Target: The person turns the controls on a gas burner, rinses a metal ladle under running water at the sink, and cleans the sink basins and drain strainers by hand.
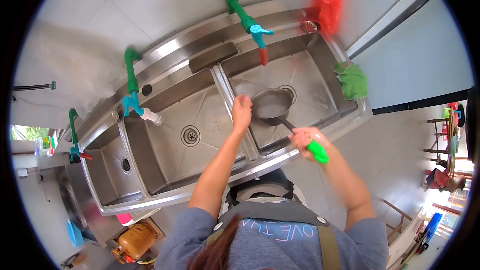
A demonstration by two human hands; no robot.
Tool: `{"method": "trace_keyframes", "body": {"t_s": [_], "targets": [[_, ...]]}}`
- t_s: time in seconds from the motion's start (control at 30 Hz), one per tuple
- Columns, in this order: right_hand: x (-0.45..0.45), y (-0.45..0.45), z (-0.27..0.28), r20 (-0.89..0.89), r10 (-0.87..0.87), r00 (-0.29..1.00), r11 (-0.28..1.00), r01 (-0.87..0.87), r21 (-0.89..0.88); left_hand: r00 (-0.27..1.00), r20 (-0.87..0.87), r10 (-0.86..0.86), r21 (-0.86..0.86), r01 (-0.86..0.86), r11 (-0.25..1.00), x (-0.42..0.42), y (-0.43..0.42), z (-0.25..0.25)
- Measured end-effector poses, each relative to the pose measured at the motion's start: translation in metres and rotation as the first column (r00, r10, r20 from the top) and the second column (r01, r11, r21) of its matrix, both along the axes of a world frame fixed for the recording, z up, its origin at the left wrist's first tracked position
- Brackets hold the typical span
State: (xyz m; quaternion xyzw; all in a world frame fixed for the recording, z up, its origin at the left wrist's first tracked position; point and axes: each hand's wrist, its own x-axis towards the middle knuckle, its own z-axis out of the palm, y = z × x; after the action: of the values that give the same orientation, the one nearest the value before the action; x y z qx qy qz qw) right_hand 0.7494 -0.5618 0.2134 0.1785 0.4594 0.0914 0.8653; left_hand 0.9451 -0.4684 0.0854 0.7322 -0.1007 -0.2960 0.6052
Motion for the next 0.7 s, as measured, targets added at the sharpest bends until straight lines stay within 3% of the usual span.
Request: {"method": "trace_keyframes", "body": {"t_s": [0.07, 0.23, 0.33, 0.43, 0.5, 0.63, 0.7], "targets": [[0.025, -0.01, 0.017, 0.014, -0.002, 1.0, 0.998, 0.003, -0.06, 0.996, -0.082, 0.045, -0.059, -0.05, 0.997, -0.007, 0.005, 0.004], [0.062, -0.005, 0.069, 0.18, -0.017, 0.984, 0.949, 0.073, -0.306, 0.987, -0.05, 0.153, -0.131, -0.158, 0.979, 0.012, -0.004, 0.004], [0.047, 0.008, 0.066, 0.132, 0.046, 0.99, 0.836, 0.034, -0.548, 0.989, -0.016, 0.146, -0.089, -0.147, 0.985, 0.013, -0.005, 0.003], [0.03, 0.008, 0.04, -0.026, -0.02, 0.999, 0.885, 0.006, -0.465, 0.985, 0.075, 0.155, -0.033, -0.153, 0.988, 0.015, -0.003, -0.027], [0.016, 0.007, 0.024, -0.122, -0.068, 0.99, 0.914, 0.013, -0.407, 0.989, 0.048, 0.138, -0.003, -0.138, 0.99, 0.013, -0.002, -0.027], [0.001, 0.011, 0.024, -0.141, -0.073, 0.987, 0.92, 0.012, -0.392, 0.991, 0.037, 0.131, 0.011, -0.131, 0.991, 0.01, -0.001, -0.029], [-0.002, 0.013, 0.02, -0.024, -0.078, 0.997, 0.931, 0.065, -0.358, 0.991, 0.028, 0.13, 0.012, -0.13, 0.991, 0.01, -0.003, -0.03]]}}
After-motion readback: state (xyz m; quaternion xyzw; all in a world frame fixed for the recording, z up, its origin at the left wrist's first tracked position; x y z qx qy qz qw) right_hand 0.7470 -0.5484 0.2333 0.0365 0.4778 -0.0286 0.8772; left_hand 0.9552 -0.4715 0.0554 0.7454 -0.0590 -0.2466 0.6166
